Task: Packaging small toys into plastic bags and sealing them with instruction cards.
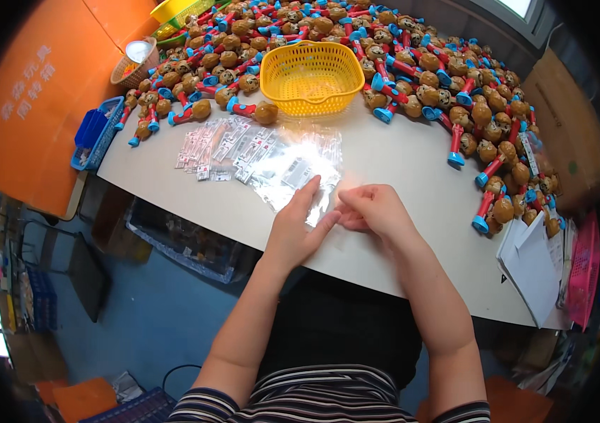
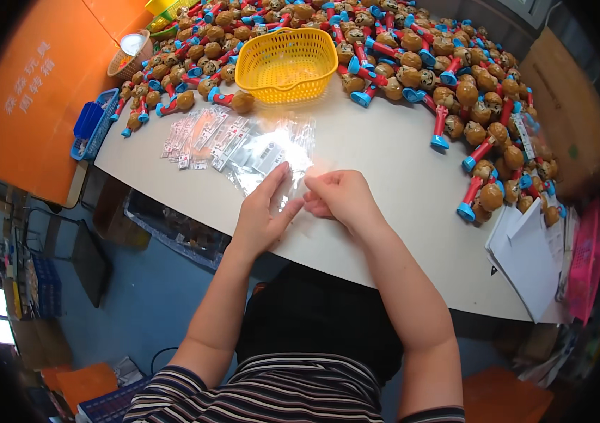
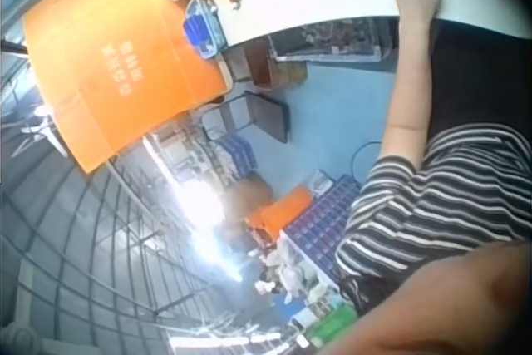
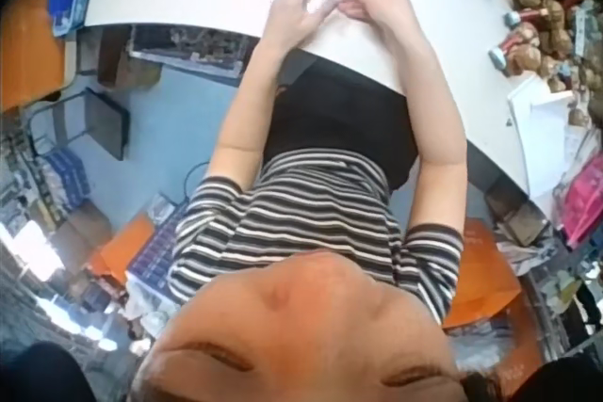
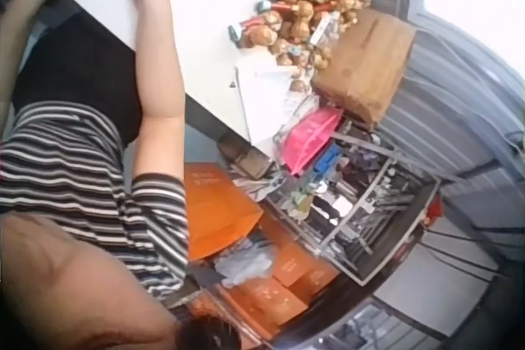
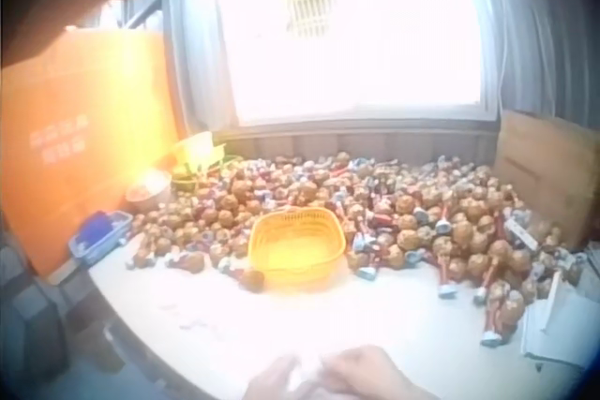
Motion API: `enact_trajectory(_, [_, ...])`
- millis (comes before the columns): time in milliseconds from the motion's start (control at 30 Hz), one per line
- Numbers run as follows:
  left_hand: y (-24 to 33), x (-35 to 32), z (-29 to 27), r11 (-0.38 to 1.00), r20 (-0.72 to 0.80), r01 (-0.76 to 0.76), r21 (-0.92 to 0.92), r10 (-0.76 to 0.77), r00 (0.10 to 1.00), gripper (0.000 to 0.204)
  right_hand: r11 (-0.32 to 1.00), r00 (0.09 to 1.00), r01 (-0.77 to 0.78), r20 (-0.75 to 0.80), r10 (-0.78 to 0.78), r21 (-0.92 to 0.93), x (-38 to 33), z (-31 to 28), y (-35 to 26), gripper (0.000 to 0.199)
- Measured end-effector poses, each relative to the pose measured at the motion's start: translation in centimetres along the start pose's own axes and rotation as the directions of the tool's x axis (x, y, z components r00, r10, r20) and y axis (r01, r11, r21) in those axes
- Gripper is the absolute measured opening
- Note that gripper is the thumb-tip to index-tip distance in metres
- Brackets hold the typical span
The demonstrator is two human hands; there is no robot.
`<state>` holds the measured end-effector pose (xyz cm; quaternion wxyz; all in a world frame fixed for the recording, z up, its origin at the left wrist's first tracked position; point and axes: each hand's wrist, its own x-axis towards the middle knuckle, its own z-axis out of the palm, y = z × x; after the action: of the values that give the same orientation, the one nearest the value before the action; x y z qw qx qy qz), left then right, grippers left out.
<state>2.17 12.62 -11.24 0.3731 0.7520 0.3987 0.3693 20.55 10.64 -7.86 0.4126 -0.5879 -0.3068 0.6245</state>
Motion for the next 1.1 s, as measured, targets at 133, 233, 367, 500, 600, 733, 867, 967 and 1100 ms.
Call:
enact_trajectory(133, [-0.3, 0.0, 0.1, 0.955, 0.000, -0.201, 0.217, 0.206, 0.979, 0.065, 0.998, 0.997, 0.062, -0.050, -0.062, -0.001, 0.1, 0.1, 0.6, 0.030])
enact_trajectory(233, [0.2, 0.0, 0.6, 0.918, -0.088, -0.223, 0.329, 0.264, 0.960, 0.058, 0.990, 0.995, 0.089, -0.030, -0.092, -0.113, 0.6, -0.4, 0.4, 0.026])
enact_trajectory(367, [0.5, 0.1, 1.7, 0.961, -0.157, -0.131, 0.245, 0.172, 0.972, 0.039, 0.974, 0.979, 0.202, -0.010, -0.204, -0.104, 0.3, 0.3, 1.2, 0.027])
enact_trajectory(500, [0.8, 0.4, 1.8, 0.989, -0.223, -0.060, 0.137, 0.090, 0.971, 0.015, 0.962, 0.962, 0.263, -0.050, -0.267, -0.080, 0.0, 0.0, 1.3, 0.025])
enact_trajectory(600, [2.1, 0.3, 1.2, 1.000, -0.290, 0.013, 0.022, -0.006, 0.957, 0.009, 0.790, 0.736, 0.509, -0.303, -0.606, -0.343, 0.5, 0.4, 1.9, 0.027])
enact_trajectory(733, [3.4, 0.0, 0.5, 0.999, -0.371, -0.030, 0.032, 0.040, 0.928, 0.009, 0.392, 0.388, 0.511, -0.203, -0.899, -0.765, -0.5, -0.6, 0.2, 0.033])
enact_trajectory(867, [3.3, -0.5, 0.9, 0.991, -0.285, -0.099, 0.086, 0.120, 0.951, 0.010, 0.992, 0.997, 0.072, -0.025, -0.070, 0.101, -1.5, -0.1, -0.4, 0.040])
enact_trajectory(967, [3.1, -0.7, 1.3, 0.987, -0.231, -0.114, 0.116, 0.138, 0.963, 0.011, 0.981, 0.990, 0.120, 0.053, -0.129, 0.154, -1.1, 0.5, 0.8, 0.031])
enact_trajectory(1100, [3.8, -0.6, 1.3, 0.993, -0.299, -0.077, 0.092, 0.102, 0.949, 0.015, 0.980, 0.990, 0.136, 0.011, -0.139, 0.147, -0.7, -0.2, 1.0, 0.027])
